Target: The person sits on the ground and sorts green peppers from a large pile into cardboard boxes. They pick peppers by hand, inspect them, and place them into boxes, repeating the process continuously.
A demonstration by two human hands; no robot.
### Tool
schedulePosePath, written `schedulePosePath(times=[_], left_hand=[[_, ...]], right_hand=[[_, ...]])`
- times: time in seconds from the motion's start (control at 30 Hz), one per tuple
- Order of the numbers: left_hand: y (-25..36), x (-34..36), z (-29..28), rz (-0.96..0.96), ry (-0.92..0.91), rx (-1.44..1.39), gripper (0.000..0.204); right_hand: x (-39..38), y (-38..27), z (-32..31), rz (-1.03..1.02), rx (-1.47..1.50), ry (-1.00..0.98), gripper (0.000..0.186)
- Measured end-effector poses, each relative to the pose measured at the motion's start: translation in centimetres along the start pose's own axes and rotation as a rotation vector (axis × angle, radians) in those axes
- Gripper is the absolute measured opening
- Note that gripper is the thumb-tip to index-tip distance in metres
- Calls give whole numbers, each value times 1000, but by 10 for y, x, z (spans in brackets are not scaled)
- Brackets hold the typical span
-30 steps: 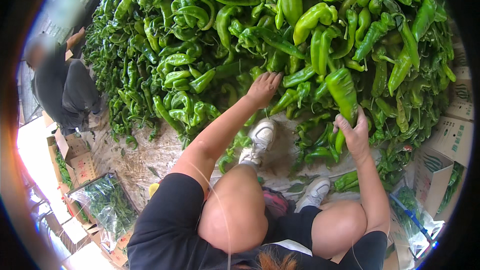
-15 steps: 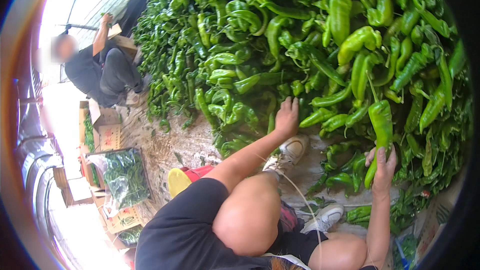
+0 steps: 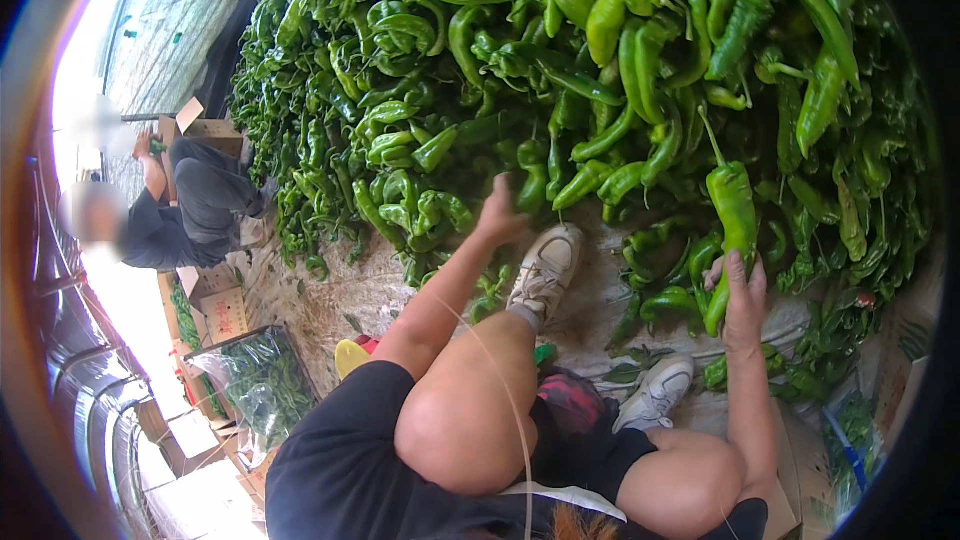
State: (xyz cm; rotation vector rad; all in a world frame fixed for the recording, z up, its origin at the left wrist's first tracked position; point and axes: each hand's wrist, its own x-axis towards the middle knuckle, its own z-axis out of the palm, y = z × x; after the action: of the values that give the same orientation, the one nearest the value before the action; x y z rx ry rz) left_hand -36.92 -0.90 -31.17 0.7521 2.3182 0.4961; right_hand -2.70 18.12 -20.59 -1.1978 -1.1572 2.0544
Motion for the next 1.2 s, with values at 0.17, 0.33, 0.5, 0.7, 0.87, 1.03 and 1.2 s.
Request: schedulePosePath(times=[0.17,0.33,0.5,0.7,0.87,1.03,1.2], left_hand=[[44,-36,-56,-89,-380,-1190,68],[114,-64,-14,307,-628,-895,79],[172,-98,5,546,-860,-607,95],[83,-20,37,288,183,-410,35],[9,68,47,5,134,-258,59],[50,-1,15,84,7,-353,48],[108,-98,-84,127,-442,-487,53]], right_hand=[[-11,1,16,8,0,-63,30],[-22,-11,57,31,63,-223,56],[-30,2,33,-3,-140,-134,53],[-38,0,-11,119,121,1,40],[-33,-9,-8,183,59,-74,44],[-44,-19,-19,99,25,-82,48],[-64,-63,-17,-59,-117,-116,55]])
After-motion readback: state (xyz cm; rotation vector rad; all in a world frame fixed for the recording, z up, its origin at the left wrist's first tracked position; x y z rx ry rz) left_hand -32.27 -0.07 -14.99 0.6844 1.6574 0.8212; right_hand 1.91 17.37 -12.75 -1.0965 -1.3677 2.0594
